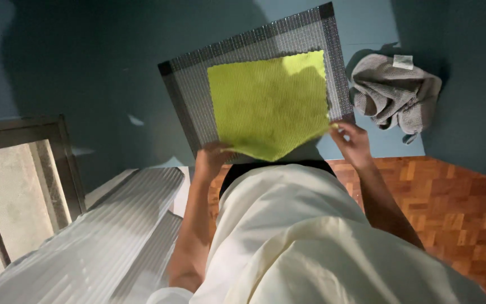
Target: The person folds a checkered cloth on a table, then moves to a wall-mounted metal mesh vent. They use a yellow cloth to wipe the vent surface repeatedly.
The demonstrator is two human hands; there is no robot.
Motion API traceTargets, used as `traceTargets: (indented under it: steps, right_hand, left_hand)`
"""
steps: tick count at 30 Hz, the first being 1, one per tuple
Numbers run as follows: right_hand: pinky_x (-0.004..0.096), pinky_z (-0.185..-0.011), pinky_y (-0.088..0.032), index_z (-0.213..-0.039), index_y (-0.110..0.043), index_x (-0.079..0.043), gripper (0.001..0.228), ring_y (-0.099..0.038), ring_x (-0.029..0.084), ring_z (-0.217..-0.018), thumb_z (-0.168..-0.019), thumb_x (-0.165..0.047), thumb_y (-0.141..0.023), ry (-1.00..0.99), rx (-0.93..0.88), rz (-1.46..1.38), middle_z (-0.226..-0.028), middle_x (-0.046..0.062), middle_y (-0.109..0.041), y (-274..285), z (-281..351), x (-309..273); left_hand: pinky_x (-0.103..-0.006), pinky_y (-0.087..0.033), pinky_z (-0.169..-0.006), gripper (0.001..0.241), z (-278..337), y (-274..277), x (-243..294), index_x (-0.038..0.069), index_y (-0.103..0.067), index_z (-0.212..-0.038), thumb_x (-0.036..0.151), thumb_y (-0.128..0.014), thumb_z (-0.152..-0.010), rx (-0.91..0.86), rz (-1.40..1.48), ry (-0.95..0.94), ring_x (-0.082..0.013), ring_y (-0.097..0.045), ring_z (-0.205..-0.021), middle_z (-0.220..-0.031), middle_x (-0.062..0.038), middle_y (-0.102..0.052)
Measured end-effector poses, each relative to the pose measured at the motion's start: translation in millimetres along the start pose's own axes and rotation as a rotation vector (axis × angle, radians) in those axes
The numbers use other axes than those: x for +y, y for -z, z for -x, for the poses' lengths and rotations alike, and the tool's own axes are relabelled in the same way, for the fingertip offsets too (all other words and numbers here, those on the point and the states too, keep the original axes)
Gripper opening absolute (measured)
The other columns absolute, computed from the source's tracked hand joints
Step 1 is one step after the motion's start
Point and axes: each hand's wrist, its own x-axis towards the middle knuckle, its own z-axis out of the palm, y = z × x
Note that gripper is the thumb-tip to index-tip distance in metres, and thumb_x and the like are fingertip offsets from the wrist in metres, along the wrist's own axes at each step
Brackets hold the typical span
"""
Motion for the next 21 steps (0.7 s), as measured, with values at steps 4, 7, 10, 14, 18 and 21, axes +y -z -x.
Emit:
traceTargets:
  steps: [4, 7, 10, 14, 18, 21]
  right_hand:
    - [0.035, -0.061, -0.054, -0.098, -0.074, -0.001, 0.008, -0.066, 0.025, -0.062, -0.104, -0.004, -0.072, 0.069, 0.065, 0.152, -0.075, 0.015, -0.07, -7.2, -38.7, 28.2]
    - [0.037, -0.057, -0.047, -0.093, -0.07, 0.0, 0.017, -0.064, 0.025, -0.057, -0.107, -0.009, -0.072, 0.143, 0.154, 0.233, -0.062, 0.014, -0.062, -14.2, -83.8, 29.3]
    - [0.04, -0.061, -0.053, -0.093, -0.074, 0.0, 0.017, -0.071, 0.036, -0.064, -0.106, -0.011, -0.074, 0.255, 0.224, 0.33, -0.07, 0.021, -0.068, -29.9, -127.7, 40.8]
    - [0.051, -0.054, -0.052, -0.097, -0.075, 0.0, 0.015, -0.07, 0.046, -0.065, -0.1, -0.014, -0.075, 0.257, 0.281, 0.394, -0.07, 0.022, -0.07, -46.9, -170.8, 66.1]
    - [0.049, -0.054, -0.058, -0.103, -0.076, -0.016, 0.013, -0.073, 0.037, -0.062, -0.094, -0.021, -0.068, 0.204, 0.399, 0.592, -0.071, 0.011, -0.073, -70.3, -195.1, 111.3]
    - [0.069, -0.084, -0.055, -0.144, -0.042, -0.015, 0.066, -0.057, 0.049, -0.117, -0.096, -0.049, -0.073, -0.272, 0.25, 0.719, -0.129, 0.024, -0.051, -67.9, -175.8, 68.0]
  left_hand:
    - [-0.0386, -0.048, -0.058, 0.041, -39.6, 10.9, 6.6, -0.006, -0.074, -0.098, 0.035, -0.081, -0.095, 0.11, 0.059, -0.031, -0.0217, -0.054, -0.047, -0.053, -0.007, -0.058]
    - [-0.0419, -0.034, -0.052, 0.054, -78.3, 13.5, 21.9, 0.0, -0.058, -0.064, 0.039, -0.083, -0.091, 0.31, -0.171, -0.253, -0.0314, -0.046, -0.048, -0.056, -0.02, -0.056]
    - [-0.0401, -0.042, -0.05, 0.04, -119.6, 21.2, 34.9, 0.009, -0.069, -0.075, 0.045, -0.078, -0.092, 0.366, -0.349, -0.155, -0.0378, -0.064, -0.055, -0.061, -0.013, -0.063]
    - [-0.044, -0.046, -0.056, 0.035, -160.2, 23.5, 42.8, 0.012, -0.076, -0.09, 0.047, -0.076, -0.092, 0.374, -0.32, -0.104, -0.0394, -0.07, -0.066, -0.07, -0.014, -0.07]
    - [-0.0575, -0.055, -0.069, 0.022, -168.0, 19.6, 69.7, 0.005, -0.075, -0.103, 0.025, -0.077, -0.094, 0.499, -0.327, -0.186, -0.0455, -0.073, -0.079, -0.082, -0.022, -0.072]
    - [-0.0638, -0.052, -0.097, 0.062, -170.1, 1.0, 46.4, 0.008, -0.057, -0.132, 0.052, -0.072, -0.092, 0.57, -0.508, 0.062, -0.0492, -0.055, -0.123, -0.139, -0.023, -0.052]
